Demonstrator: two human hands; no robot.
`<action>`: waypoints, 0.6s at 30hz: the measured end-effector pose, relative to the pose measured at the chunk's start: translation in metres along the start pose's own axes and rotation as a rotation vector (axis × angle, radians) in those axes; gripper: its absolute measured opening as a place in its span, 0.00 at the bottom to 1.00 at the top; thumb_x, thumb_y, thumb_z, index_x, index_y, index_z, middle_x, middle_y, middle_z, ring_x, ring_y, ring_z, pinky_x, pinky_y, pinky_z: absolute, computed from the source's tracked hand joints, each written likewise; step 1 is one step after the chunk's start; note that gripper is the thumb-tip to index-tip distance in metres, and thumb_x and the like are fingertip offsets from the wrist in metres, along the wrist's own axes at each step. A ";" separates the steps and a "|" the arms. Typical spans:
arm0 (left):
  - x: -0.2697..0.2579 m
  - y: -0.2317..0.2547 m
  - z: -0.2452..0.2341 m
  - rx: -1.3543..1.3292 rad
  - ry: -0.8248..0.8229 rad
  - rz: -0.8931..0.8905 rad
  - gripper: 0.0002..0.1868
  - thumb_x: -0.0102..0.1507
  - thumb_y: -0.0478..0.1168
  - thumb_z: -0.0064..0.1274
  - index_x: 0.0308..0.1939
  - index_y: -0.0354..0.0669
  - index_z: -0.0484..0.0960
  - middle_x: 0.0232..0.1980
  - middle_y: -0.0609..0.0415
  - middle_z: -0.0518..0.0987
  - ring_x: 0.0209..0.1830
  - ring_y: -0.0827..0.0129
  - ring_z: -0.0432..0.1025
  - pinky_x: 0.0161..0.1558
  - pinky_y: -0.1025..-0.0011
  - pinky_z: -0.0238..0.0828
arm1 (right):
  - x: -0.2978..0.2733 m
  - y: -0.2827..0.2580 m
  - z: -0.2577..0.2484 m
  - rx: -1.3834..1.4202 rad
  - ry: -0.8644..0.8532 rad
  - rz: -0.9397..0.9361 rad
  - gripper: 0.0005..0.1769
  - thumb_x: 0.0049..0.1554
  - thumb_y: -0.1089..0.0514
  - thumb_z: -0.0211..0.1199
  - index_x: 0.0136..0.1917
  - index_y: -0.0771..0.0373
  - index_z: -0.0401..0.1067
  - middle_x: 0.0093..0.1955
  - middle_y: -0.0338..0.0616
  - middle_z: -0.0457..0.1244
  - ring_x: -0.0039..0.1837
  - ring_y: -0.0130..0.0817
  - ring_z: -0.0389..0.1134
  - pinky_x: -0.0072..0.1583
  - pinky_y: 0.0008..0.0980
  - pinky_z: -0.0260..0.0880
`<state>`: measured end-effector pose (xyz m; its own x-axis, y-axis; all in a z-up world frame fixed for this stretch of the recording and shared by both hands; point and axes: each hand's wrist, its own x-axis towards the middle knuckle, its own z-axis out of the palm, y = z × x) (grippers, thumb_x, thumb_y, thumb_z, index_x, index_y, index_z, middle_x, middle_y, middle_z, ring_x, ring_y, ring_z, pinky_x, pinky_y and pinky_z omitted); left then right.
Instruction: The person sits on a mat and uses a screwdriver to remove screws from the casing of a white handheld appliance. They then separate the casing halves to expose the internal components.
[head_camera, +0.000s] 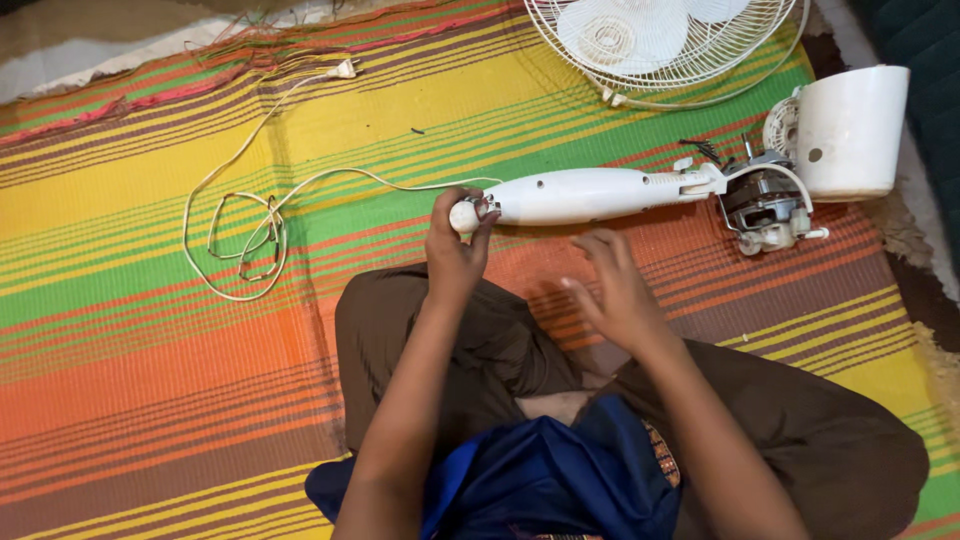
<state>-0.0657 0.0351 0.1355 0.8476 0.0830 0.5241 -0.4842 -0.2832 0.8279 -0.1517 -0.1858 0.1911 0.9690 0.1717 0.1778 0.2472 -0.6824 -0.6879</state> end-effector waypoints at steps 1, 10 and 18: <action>0.000 -0.002 0.004 0.000 0.024 0.019 0.25 0.64 0.31 0.64 0.60 0.41 0.67 0.54 0.46 0.80 0.52 0.58 0.80 0.53 0.65 0.77 | -0.005 0.005 -0.002 -0.028 0.007 0.000 0.29 0.57 0.56 0.66 0.69 0.65 0.63 0.65 0.57 0.56 0.63 0.56 0.65 0.62 0.48 0.69; 0.001 -0.011 0.016 0.229 0.127 0.232 0.32 0.62 0.35 0.68 0.61 0.42 0.62 0.50 0.47 0.76 0.47 0.52 0.76 0.47 0.59 0.75 | -0.020 -0.022 -0.016 -0.050 0.052 -0.036 0.23 0.59 0.57 0.65 0.65 0.64 0.67 0.61 0.56 0.62 0.60 0.53 0.68 0.58 0.44 0.71; -0.013 -0.014 0.032 0.323 0.102 0.391 0.29 0.63 0.36 0.64 0.59 0.44 0.60 0.50 0.45 0.73 0.47 0.47 0.72 0.46 0.54 0.71 | 0.002 -0.095 0.025 -0.011 0.240 0.118 0.26 0.60 0.50 0.64 0.66 0.65 0.65 0.53 0.56 0.68 0.49 0.51 0.74 0.49 0.45 0.74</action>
<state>-0.0629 0.0075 0.1109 0.5839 -0.0001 0.8119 -0.6549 -0.5910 0.4709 -0.1736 -0.1026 0.2393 0.9621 -0.0822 0.2601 0.1314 -0.6957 -0.7062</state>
